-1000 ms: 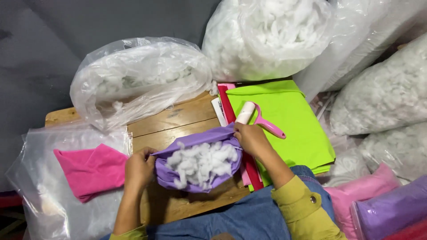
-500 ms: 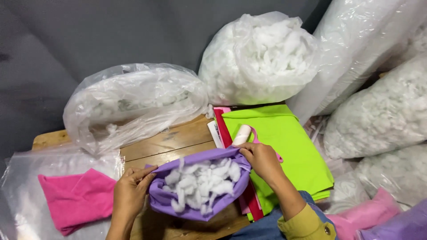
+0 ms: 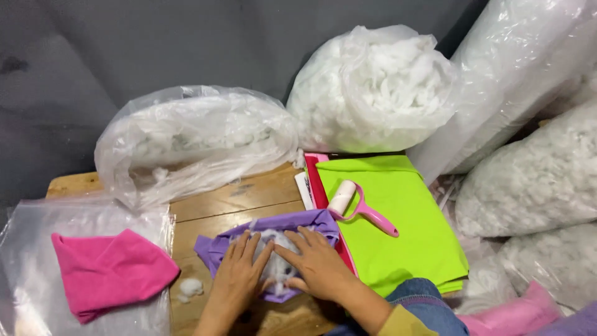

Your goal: Cleaning fabric pieces with a lint roller and then stuffing a purple fabric pouch with white fiberfill stuffing.

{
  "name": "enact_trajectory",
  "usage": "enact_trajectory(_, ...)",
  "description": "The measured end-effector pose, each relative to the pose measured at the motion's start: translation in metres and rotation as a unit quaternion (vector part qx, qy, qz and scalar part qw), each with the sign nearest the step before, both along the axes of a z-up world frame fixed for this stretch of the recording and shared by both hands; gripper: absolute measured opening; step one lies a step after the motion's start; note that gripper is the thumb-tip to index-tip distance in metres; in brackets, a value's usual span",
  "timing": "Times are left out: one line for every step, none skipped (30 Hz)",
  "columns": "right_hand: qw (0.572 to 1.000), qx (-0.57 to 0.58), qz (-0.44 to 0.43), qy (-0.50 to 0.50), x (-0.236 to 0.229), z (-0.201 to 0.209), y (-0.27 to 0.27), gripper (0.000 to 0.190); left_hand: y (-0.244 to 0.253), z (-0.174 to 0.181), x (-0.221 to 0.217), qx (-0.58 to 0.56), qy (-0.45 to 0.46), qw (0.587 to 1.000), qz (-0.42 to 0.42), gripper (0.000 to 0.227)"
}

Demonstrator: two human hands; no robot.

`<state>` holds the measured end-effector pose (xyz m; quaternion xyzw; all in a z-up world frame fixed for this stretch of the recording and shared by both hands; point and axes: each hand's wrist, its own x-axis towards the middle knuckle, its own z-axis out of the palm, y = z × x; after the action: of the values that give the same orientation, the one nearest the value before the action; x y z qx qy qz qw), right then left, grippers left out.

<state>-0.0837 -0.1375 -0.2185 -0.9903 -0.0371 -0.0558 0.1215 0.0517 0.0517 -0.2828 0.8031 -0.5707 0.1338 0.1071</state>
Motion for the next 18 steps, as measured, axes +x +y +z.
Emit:
enact_trajectory(1.000,0.007,-0.004,0.016,0.006,-0.021,-0.004,0.076,-0.008,-0.003,-0.001,0.007,0.016,1.000,-0.004,0.092)
enact_trajectory(0.996,-0.066,-0.042,-0.035,0.011,-0.042,-0.008,0.059,-0.017,-0.006,-0.002,-0.024,-0.017,0.999,0.017,0.064)
enact_trajectory(0.985,-0.132,-0.070,-0.087,0.017,-0.066,-0.004,0.045,-0.015,-0.009,-0.004,-0.048,-0.052,0.996,0.048,0.039)
enact_trajectory(0.988,-0.119,-0.065,-0.072,0.009,-0.041,0.001,0.045,-0.013,0.011,-0.014,-0.034,-0.038,0.997,0.052,0.039)
enact_trajectory(0.996,-0.067,-0.051,0.002,0.008,-0.016,-0.002,0.045,-0.017,0.030,-0.020,-0.030,0.026,0.999,0.027,0.054)
enact_trajectory(0.996,-0.016,-0.038,0.076,0.007,0.011,-0.005,0.045,-0.021,0.050,-0.024,-0.028,0.091,0.995,0.004,0.070)
enact_trajectory(0.997,-0.015,-0.033,0.070,0.004,0.020,-0.009,0.045,-0.025,0.067,-0.029,-0.028,0.086,0.996,0.008,0.070)
enact_trajectory(0.996,0.000,-0.051,0.078,0.000,0.029,-0.013,0.047,-0.031,0.085,-0.035,-0.028,0.113,0.993,0.011,0.072)
enact_trajectory(0.994,0.012,-0.077,0.081,-0.003,0.040,-0.021,0.049,-0.043,0.103,-0.037,-0.030,0.137,0.990,0.004,0.073)
enact_trajectory(0.994,0.010,-0.082,0.072,-0.002,0.049,-0.027,0.049,-0.057,0.113,-0.034,-0.033,0.128,0.991,-0.001,0.073)
enact_trajectory(0.991,-0.012,-0.125,0.052,-0.004,0.057,-0.034,0.050,-0.071,0.120,-0.036,-0.068,0.111,0.991,0.005,0.071)
enact_trajectory(0.985,-0.034,-0.168,0.033,-0.006,0.065,-0.041,0.051,-0.086,0.127,-0.038,-0.103,0.095,0.990,0.010,0.068)
enact_trajectory(0.984,-0.037,-0.170,0.028,-0.005,0.074,-0.054,0.051,-0.106,0.135,-0.037,-0.107,0.090,0.990,0.008,0.068)
enact_trajectory(0.978,-0.036,-0.207,0.014,-0.004,0.083,-0.068,0.053,-0.126,0.142,-0.036,-0.143,0.080,0.986,0.003,0.066)
enact_trajectory(0.970,-0.034,-0.241,0.001,-0.002,0.091,-0.082,0.054,-0.145,0.150,-0.035,-0.180,0.070,0.981,0.001,0.065)
enact_trajectory(0.970,-0.037,-0.239,-0.002,0.002,0.102,-0.098,0.054,-0.167,0.157,-0.031,-0.184,0.067,0.981,0.003,0.065)
enact_trajectory(0.961,-0.054,-0.270,-0.024,0.004,0.112,-0.114,0.055,-0.189,0.164,-0.028,-0.222,0.015,0.975,0.007,0.059)
enact_trajectory(0.950,-0.070,-0.302,-0.045,0.007,0.121,-0.131,0.056,-0.212,0.170,-0.023,-0.259,-0.037,0.965,0.012,0.053)
